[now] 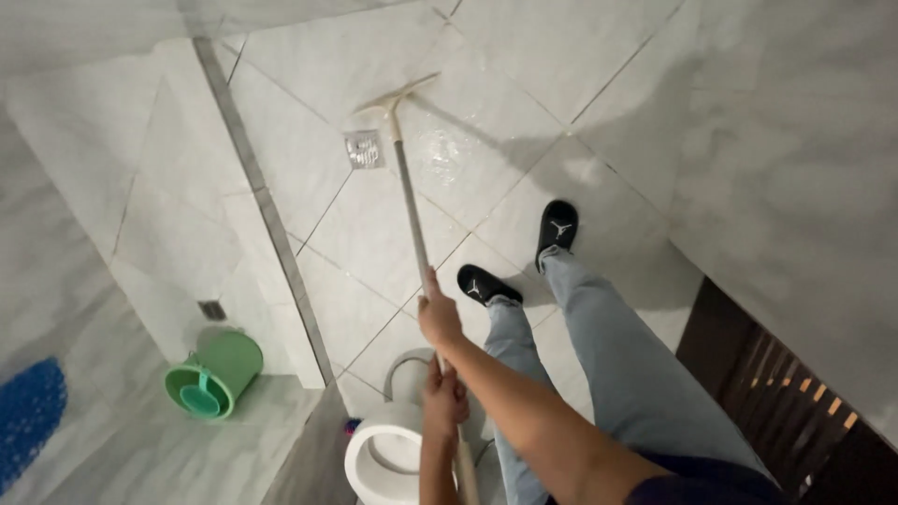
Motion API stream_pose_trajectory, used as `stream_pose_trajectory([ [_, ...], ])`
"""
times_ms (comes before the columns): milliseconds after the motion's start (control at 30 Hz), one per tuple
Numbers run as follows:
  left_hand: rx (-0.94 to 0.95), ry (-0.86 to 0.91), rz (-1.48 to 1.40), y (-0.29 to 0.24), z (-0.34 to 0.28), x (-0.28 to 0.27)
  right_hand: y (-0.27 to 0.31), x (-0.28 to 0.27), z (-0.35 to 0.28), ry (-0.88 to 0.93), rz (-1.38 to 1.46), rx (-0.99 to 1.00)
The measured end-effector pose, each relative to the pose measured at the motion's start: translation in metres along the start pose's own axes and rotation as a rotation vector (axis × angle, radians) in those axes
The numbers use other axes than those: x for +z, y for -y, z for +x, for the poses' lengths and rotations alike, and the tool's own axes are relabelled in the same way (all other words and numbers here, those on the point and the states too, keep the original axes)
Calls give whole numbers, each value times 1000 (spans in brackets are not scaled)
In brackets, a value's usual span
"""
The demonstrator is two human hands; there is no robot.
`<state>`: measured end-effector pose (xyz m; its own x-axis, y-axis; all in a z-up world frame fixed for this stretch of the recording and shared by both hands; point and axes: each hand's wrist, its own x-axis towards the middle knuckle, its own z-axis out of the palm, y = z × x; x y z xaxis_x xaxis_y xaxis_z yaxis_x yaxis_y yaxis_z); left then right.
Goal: The person uses a floor squeegee to push water across the tiled bathroom floor, directing it toward the drain. They move around the toilet and a green bucket while systematically clearing the wet surface.
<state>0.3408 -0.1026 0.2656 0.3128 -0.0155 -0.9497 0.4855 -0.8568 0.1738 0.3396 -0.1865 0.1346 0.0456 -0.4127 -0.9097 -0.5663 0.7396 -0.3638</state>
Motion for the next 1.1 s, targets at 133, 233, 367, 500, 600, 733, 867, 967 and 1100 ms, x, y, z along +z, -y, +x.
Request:
stream_pose_trajectory([
  [133, 86, 84, -67, 47, 44, 12, -2, -46, 3, -111, -54, -60],
  [233, 127, 202, 89, 6, 42, 72, -2, -95, 37, -242, -94, -82],
  [367, 224, 271, 404, -16, 82, 130, 1, -144, 95, -300, -42, -33],
  [500, 190, 270, 314, 33, 86, 119, -51, -120, 105, -297, -19, 2],
  [600, 134, 292, 266, 70, 53, 95, -61, -112, 34, -203, 30, 58],
  [733, 154, 232, 363, 77, 13, 81, -99, -101, 35, -137, 147, 52],
  [867, 173, 214, 365, 15, -10, 98, -36, -125, 14, -263, 71, -47],
  [967, 362, 287, 399, -18, 32, 123, -25, -130, 85, -360, -22, -127],
  [1100, 239, 274, 355, -4, 68, 112, -22, -104, 104, -342, -76, -95],
])
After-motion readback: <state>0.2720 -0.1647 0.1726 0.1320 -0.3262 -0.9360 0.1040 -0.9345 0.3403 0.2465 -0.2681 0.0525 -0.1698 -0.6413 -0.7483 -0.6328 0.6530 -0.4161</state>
